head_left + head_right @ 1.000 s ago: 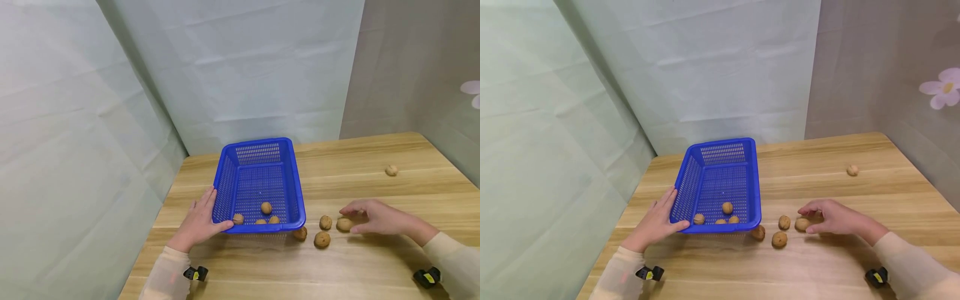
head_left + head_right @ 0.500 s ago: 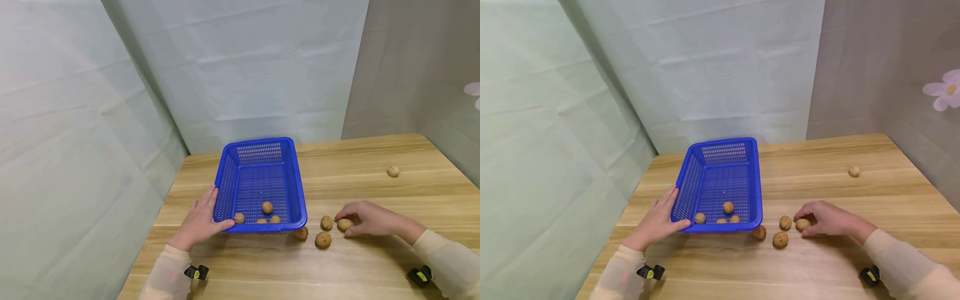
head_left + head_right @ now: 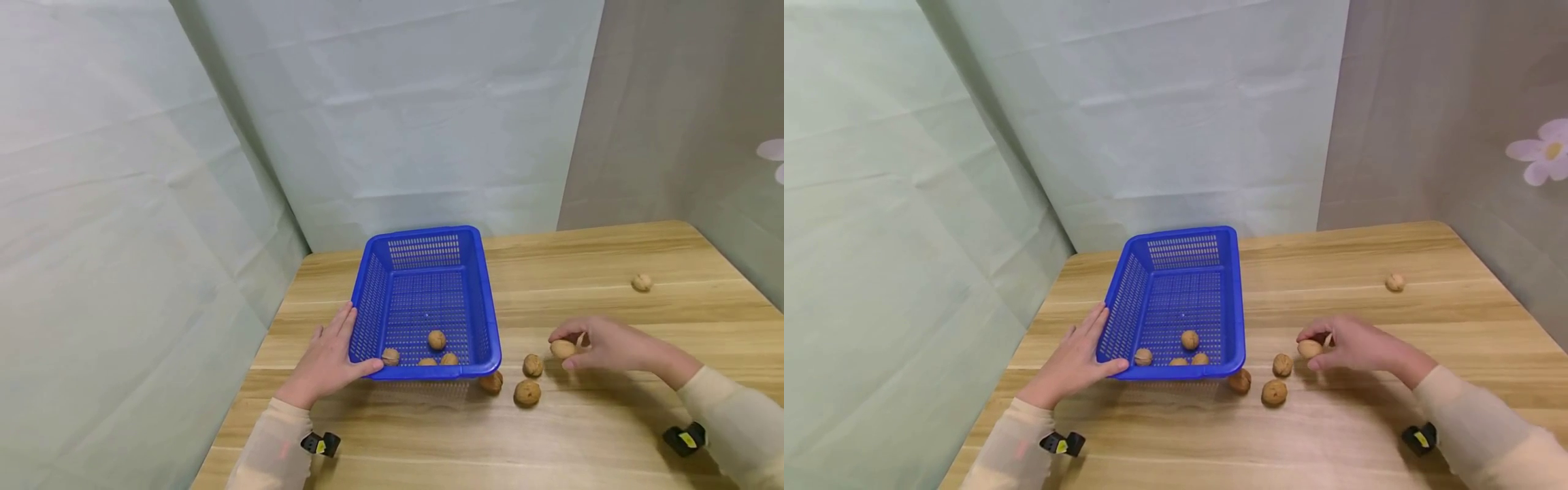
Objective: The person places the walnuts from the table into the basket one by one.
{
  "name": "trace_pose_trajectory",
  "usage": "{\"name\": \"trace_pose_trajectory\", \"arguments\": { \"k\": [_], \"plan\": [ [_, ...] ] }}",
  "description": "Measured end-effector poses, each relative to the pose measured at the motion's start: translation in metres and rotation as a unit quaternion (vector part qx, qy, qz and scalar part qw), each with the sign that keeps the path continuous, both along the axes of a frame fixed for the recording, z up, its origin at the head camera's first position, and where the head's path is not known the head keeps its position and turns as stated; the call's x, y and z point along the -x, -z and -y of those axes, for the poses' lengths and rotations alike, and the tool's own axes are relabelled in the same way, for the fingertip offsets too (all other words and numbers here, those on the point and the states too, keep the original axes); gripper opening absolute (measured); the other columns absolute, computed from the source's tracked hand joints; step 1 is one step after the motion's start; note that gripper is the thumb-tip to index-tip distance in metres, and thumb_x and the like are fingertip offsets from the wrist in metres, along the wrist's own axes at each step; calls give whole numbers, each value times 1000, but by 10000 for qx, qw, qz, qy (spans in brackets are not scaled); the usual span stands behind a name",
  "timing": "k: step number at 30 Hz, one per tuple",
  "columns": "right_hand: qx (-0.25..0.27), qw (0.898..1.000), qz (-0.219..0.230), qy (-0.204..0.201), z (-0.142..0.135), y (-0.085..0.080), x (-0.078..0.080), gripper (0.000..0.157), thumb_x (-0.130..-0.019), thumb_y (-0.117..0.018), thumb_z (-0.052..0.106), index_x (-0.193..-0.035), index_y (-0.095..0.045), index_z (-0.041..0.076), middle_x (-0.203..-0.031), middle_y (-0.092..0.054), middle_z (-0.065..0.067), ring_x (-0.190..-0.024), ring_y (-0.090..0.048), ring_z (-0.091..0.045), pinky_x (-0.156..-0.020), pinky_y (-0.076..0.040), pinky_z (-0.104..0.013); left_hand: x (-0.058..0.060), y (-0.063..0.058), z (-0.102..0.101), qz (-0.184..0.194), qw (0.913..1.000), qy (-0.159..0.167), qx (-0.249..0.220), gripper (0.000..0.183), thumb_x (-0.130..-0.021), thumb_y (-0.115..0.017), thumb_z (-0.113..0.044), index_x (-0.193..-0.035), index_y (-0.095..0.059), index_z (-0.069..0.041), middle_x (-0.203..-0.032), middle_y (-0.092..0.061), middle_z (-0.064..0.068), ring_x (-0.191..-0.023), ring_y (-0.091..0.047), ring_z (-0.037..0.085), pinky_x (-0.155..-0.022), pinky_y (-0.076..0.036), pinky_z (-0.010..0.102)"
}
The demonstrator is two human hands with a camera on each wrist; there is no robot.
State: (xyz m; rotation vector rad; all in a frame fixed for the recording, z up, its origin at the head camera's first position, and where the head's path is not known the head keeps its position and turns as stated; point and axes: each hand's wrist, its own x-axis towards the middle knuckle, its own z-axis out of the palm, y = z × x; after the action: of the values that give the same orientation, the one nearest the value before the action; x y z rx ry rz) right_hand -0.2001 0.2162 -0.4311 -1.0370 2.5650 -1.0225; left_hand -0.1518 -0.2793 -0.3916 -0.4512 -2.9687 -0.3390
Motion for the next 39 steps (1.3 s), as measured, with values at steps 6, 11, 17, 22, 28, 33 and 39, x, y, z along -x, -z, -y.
{"name": "trace_pose_trajectory", "arguments": {
  "k": [6,11,17,22,28,33,39],
  "plan": [
    [396,9985,-356,121,11,-26,9,43,-82,-78,24,-118,-66,5,-111,-69,-2,-95,-60,-5,-75,-53,-30,2,2,0,20,10000,24,50,109,-79,-64,-65,-151,-20,3,-159,-14,13,-144,-19,32,-105,-20,69],
    [301,9978,-474,351,27,-45,18,43,-80,-79,30,-116,-66,10,-104,-68,6,-91,-61,-6,-77,-53,-32,2,2,1,77,10000,5,-3,109,-78,-65,-65,-151,-19,2,-160,-13,12,-145,-17,31,-106,-18,68],
    [389,9973,-508,370,50,-62,28,39,-78,-81,23,-113,-67,13,-95,-67,11,-86,-61,-9,-78,-53,-34,3,3,1,61,10000,11,4,109,-78,-65,-65,-151,-20,2,-159,-14,13,-144,-19,32,-105,-19,69],
    [560,9971,-454,252,70,-74,37,39,-79,-80,22,-115,-69,13,-94,-67,11,-87,-60,-11,-78,-52,-37,3,3,1,48,10000,34,10,109,-78,-65,-65,-151,-20,3,-159,-13,13,-144,-19,32,-105,-19,69],
    [660,9976,-201,-25,99,-91,48,39,-81,-79,26,-117,-68,15,-97,-68,8,-90,-61,-14,-79,-51,-36,2,0,-1,78,10000,19,-29,110,-77,-66,-66,-151,-20,2,-160,-13,12,-145,-17,30,-106,-19,68],
    [600,9977,-161,-271,123,-104,54,39,-81,-79,27,-117,-67,15,-98,-66,5,-90,-59,-15,-77,-51,-34,1,-1,-1,77,10000,0,-52,111,-77,-66,-66,-151,-20,2,-160,-13,12,-145,-18,30,-106,-19,67],
    [467,9969,-204,-595,157,-121,67,38,-81,-79,25,-117,-68,16,-101,-66,5,-84,-61,-18,-71,-52,-32,2,1,0,77,10000,-34,1,110,-78,-65,-65,-151,-19,2,-159,-14,14,-145,-17,30,-105,-19,68]
  ]
}}
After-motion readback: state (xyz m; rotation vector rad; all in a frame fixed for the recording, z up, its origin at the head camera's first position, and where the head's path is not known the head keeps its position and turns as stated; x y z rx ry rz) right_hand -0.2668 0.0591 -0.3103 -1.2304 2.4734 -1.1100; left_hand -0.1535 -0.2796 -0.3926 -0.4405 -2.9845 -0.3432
